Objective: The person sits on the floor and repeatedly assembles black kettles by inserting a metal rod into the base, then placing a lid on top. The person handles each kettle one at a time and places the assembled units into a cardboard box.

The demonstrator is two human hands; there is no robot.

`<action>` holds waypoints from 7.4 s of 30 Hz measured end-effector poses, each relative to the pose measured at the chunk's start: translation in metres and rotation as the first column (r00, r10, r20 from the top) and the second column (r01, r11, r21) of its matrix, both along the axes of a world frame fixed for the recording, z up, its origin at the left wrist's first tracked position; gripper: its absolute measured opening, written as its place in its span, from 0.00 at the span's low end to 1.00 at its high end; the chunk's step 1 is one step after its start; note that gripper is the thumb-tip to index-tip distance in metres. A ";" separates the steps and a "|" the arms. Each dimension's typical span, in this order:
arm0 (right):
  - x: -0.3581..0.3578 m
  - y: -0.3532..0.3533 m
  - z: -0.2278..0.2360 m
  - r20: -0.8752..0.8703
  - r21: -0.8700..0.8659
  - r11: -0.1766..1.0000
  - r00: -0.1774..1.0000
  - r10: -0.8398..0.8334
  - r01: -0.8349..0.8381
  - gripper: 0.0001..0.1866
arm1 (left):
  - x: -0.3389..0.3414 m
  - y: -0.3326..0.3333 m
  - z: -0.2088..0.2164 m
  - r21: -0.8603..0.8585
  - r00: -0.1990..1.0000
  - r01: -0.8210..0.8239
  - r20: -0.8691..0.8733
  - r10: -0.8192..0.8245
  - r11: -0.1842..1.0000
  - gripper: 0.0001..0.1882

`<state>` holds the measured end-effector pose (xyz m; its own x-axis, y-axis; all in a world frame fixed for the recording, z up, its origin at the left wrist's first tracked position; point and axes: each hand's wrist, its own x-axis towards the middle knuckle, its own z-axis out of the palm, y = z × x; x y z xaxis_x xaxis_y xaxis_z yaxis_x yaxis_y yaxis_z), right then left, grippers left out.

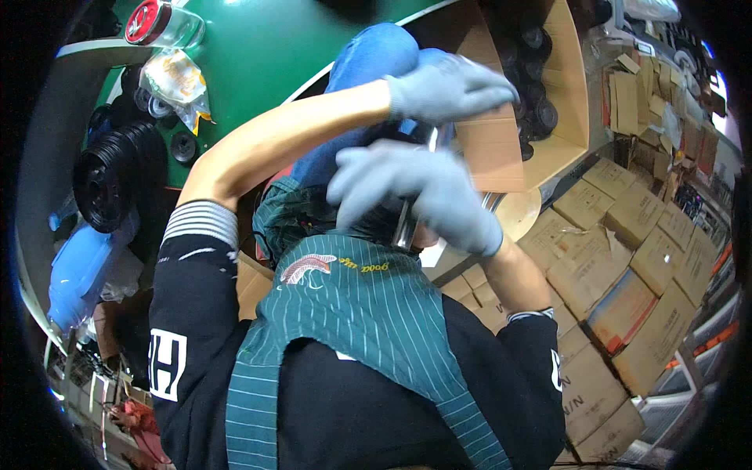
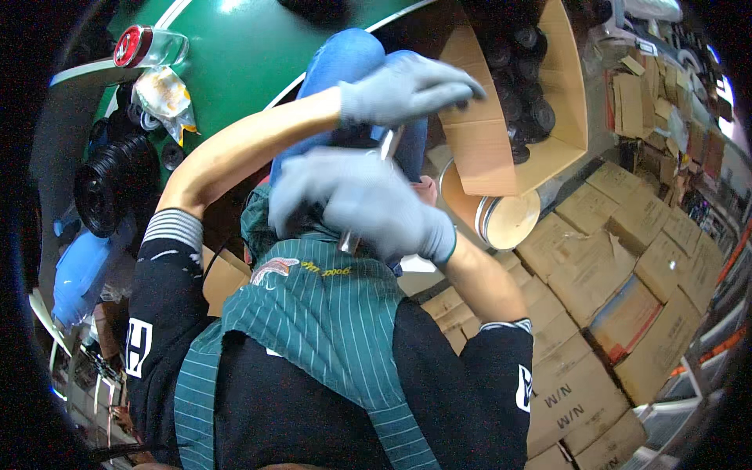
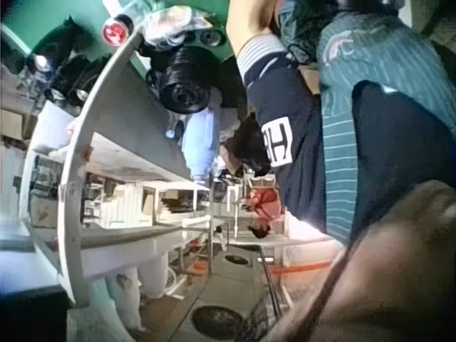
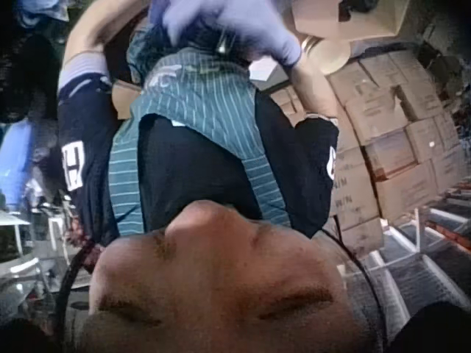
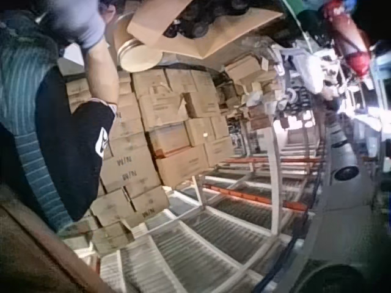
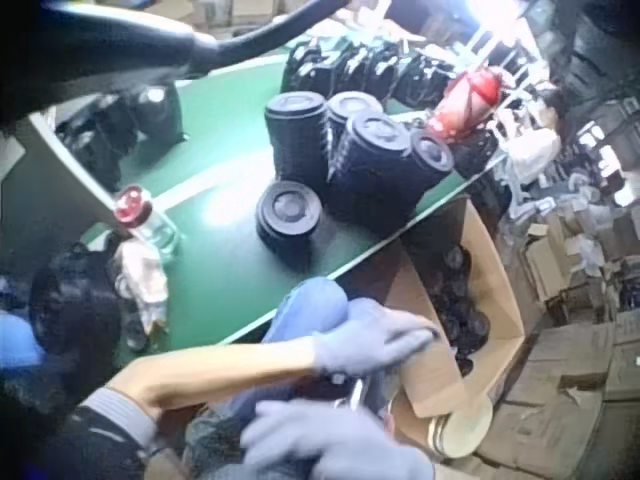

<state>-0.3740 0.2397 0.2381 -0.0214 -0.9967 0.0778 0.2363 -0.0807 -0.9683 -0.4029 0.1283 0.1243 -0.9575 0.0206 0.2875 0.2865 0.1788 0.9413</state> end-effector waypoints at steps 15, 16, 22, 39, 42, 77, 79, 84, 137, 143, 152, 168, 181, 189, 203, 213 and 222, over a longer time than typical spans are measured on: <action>-0.011 -0.005 -0.064 0.731 0.302 0.873 0.495 -0.470 0.384 0.62 | 0.123 0.069 0.197 -0.869 0.782 0.414 0.492 0.382 0.272 0.13; -0.011 -0.005 -0.065 0.719 0.292 0.873 0.512 -0.470 0.390 0.62 | 0.124 0.081 0.178 -0.896 0.790 0.357 0.440 0.427 0.264 0.14; -0.030 0.005 -0.085 0.768 0.241 0.871 0.465 -0.441 0.428 0.64 | 0.127 0.111 0.118 -0.989 0.773 -0.016 0.082 0.629 0.149 0.14; -0.038 0.044 -0.138 0.721 0.347 0.899 0.537 -0.438 0.268 0.36 | 0.164 0.095 0.132 -0.997 0.780 -0.005 0.041 0.624 0.071 0.27; -0.047 0.008 -0.156 0.781 0.267 0.959 0.563 -0.271 0.091 0.30 | 0.167 0.091 0.133 -0.993 0.763 0.007 0.082 0.641 0.118 0.25; 0.037 0.079 -0.089 0.438 -0.442 0.700 0.816 -0.377 0.561 0.23 | 0.175 -0.037 0.058 -0.879 0.997 0.072 0.082 0.002 0.472 0.30; 0.053 0.090 -0.086 0.532 -0.361 0.691 0.747 -0.398 0.626 0.23 | 0.165 -0.043 0.053 -0.864 0.989 0.130 0.081 -0.120 0.486 0.31; 0.073 0.111 -0.078 0.331 -0.354 0.600 0.696 -0.637 0.717 0.22 | 0.113 -0.048 0.032 -0.799 0.881 0.072 -0.229 -0.413 0.597 0.33; -0.087 0.021 -0.140 0.696 0.306 0.943 0.646 -0.313 0.128 0.49 | 0.083 -0.309 0.114 -0.493 0.278 -0.867 -0.598 0.752 -0.072 0.30; -0.087 0.037 -0.180 0.927 0.073 0.981 0.350 -0.132 0.178 0.47 | -0.067 -0.457 0.058 -0.634 0.364 -0.773 -0.426 0.828 0.014 0.30; -0.094 0.027 -0.175 0.926 0.094 0.978 0.344 -0.154 0.185 0.49 | -0.092 -0.470 0.041 -0.775 0.303 -0.607 -0.432 0.849 -0.178 0.41; -0.077 -0.007 -0.131 0.316 0.125 0.920 0.864 -0.393 0.372 0.40 | 0.117 -0.337 0.154 -0.738 0.550 -0.655 -0.615 0.565 -0.166 0.22; -0.035 -0.055 0.037 -0.790 -0.422 0.899 0.532 -0.305 -0.112 0.27 | 0.226 -0.125 0.198 -0.810 0.957 -0.279 -0.191 0.217 0.515 0.26; 0.000 -0.007 -0.003 -0.504 -0.380 0.846 0.683 -0.529 0.375 0.26 | 0.306 -0.095 0.034 -0.559 0.660 -0.622 0.003 0.751 0.548 0.36; -0.071 -0.137 -0.071 -0.790 -0.126 0.821 0.445 -0.422 0.556 0.35 | 0.330 -0.088 -0.105 0.251 0.660 -0.749 0.353 0.663 0.613 0.30; -0.081 -0.184 -0.129 -0.860 -0.302 0.732 0.157 -0.486 0.610 0.53 | 0.326 -0.070 -0.101 0.240 0.706 -0.695 0.403 0.582 0.678 0.29; -0.029 -0.049 -0.071 -0.470 -0.107 0.969 0.847 -0.247 0.223 0.57 | 0.281 -0.074 -0.092 0.268 0.832 -0.518 0.378 0.406 0.812 0.29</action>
